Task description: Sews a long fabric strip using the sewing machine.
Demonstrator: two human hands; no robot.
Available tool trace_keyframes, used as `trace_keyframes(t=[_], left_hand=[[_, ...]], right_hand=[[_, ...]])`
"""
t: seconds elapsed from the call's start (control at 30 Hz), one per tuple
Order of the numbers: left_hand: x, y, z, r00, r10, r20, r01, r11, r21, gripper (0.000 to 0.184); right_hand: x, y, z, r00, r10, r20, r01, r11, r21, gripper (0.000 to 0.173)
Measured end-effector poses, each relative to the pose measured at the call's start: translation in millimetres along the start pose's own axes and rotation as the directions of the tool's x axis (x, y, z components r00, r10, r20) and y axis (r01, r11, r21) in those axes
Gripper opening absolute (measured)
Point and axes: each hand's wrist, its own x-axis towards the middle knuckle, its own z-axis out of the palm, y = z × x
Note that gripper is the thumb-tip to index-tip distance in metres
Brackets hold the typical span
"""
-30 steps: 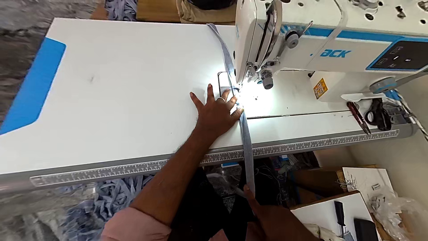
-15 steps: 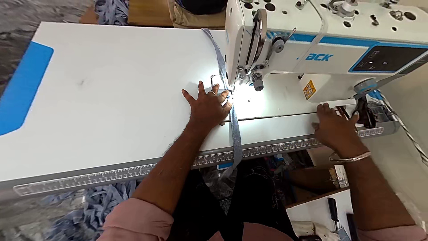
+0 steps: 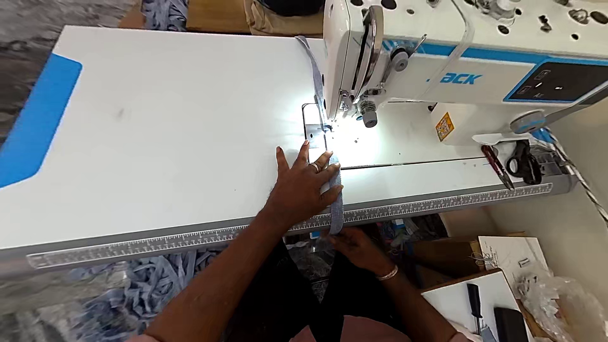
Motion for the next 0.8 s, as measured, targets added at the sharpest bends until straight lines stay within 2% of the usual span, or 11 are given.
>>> trace_keyframes(t=[0.07,0.27,0.8], left_hand=[[-4.4,0.7,1.8,1.000,0.000,-0.014,0.000,1.000,0.009,0.064],[-16.0,4.4,5.0,1.000,-0.004,0.024,0.003,0.999,0.040,0.064],[-14.9,5.2,3.8,0.999,-0.028,0.015,0.028,0.999,0.033,0.063]], right_hand=[[0.8,2.1,5.2,0.998,-0.055,0.020,0.055,0.998,0.021,0.023],[-22.3,4.3,6.2,0.994,0.050,0.100,-0.048,0.998,-0.027,0.027],[-27.7,12.8,11.4,0.982,0.116,0.151,-0.103,0.991,-0.091,0.030]])
